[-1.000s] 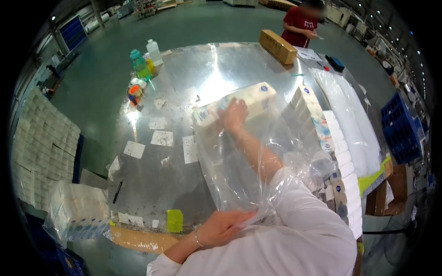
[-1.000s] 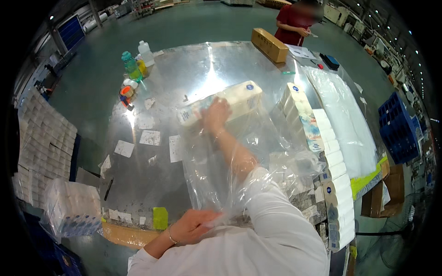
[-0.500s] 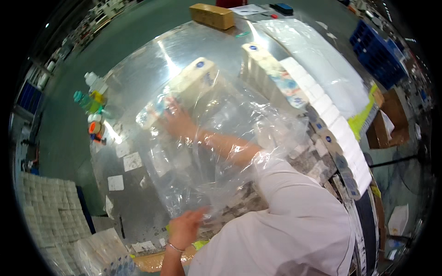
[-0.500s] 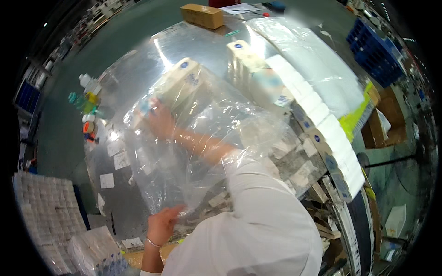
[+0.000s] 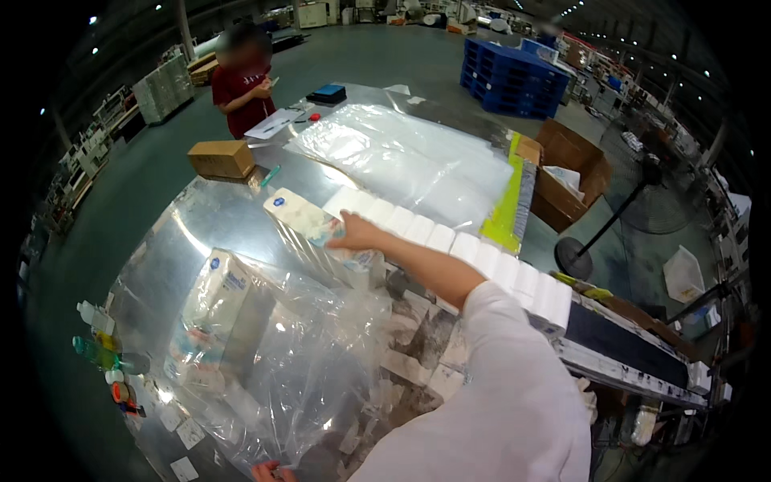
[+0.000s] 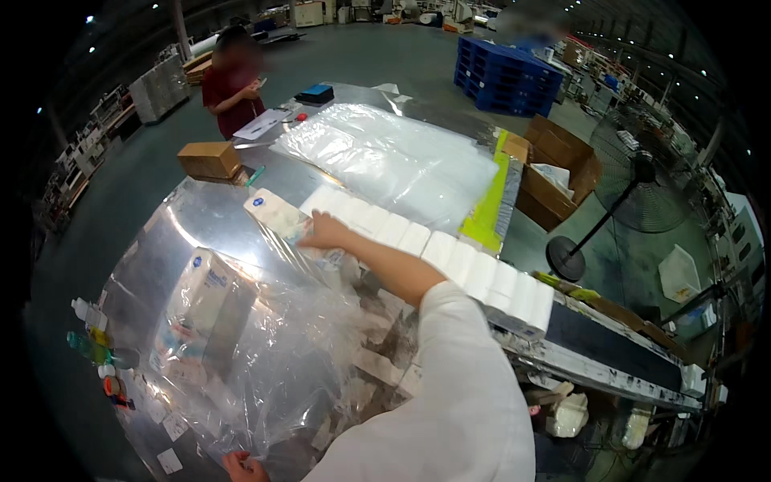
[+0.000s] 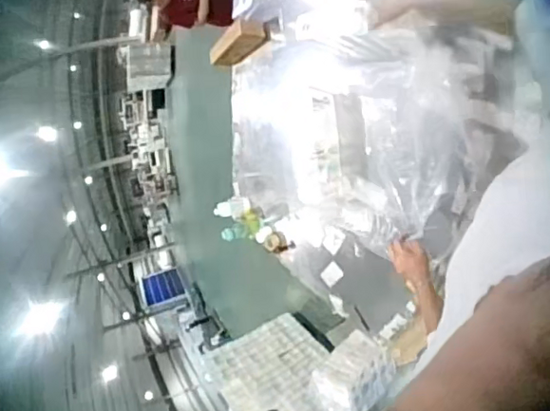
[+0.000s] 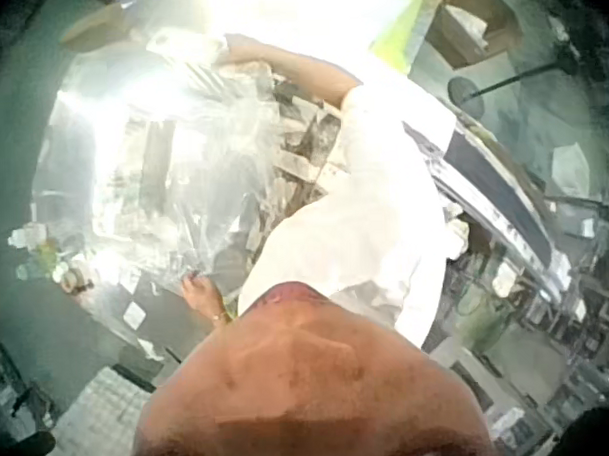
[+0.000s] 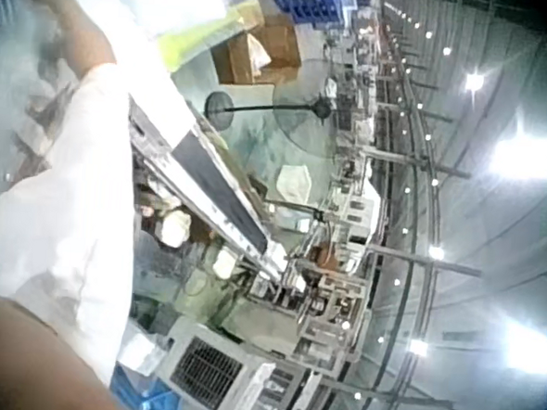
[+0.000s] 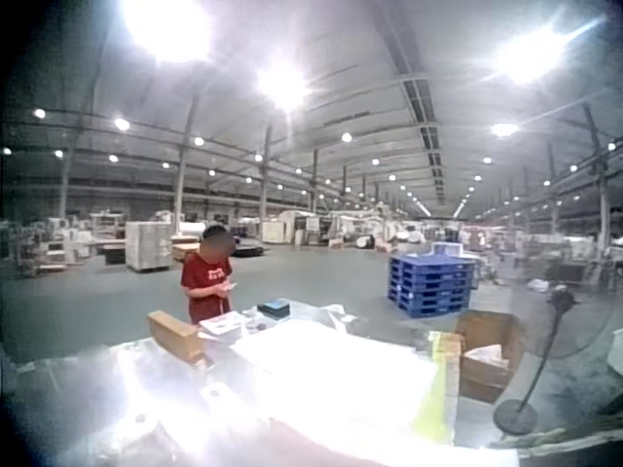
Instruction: The person places multi-packs of toilet paper into a large plastic bag, then uses a small blade to trim the plastic packaging of additional toilet paper packs before placing them onto a conveyor belt.
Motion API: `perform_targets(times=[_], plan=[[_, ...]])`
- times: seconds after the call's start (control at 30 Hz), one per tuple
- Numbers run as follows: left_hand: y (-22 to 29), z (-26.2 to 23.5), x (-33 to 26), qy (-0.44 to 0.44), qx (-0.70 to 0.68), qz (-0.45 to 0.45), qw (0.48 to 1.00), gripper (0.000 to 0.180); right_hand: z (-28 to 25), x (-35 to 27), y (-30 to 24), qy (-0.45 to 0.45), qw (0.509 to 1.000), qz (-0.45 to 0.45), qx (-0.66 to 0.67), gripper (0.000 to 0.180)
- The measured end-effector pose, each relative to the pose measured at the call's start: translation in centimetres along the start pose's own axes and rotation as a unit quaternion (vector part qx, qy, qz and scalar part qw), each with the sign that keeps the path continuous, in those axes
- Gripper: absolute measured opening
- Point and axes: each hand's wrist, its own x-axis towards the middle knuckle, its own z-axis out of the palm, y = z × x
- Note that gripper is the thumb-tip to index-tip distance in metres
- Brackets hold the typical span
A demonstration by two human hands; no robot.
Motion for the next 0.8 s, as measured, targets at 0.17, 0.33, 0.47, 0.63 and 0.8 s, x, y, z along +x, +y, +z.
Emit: perform_targets(times=[0.17, 0.33, 0.47, 0.63, 0.8], plan=[[-0.9, 0.1, -1.0, 0.005, 0.016, 0.026, 1.000, 0.021, 2.9, -0.1, -4.0, -0.027, 0.986, 0.099, -0.134, 0.099], [-1.0, -0.9, -1.6, -0.039, -0.145, 0.004, 0.989, 0.023, 0.3, -1.2, -1.5, -0.116, 0.984, 0.138, 0.012, 0.089], [-3.5, 1.4, -1.6, -0.023, -0.117, 0.014, 0.993, 0.026, -5.6, -9.4, 2.1, -0.150, 0.941, 0.116, 0.280, 0.079], [-2.9, 1.0, -1.3, -0.038, -0.206, -0.027, 0.977, 0.019, -10.6, -21.9, 0.5, -0.205, 0.915, 0.035, 0.344, 0.073], [0.2, 2.7, 0.4, 0.008, -0.350, -0.009, 0.937, 0.028, -17.5, -34.0, -5.2, -0.241, 0.878, 0.086, 0.404, 0.086]])
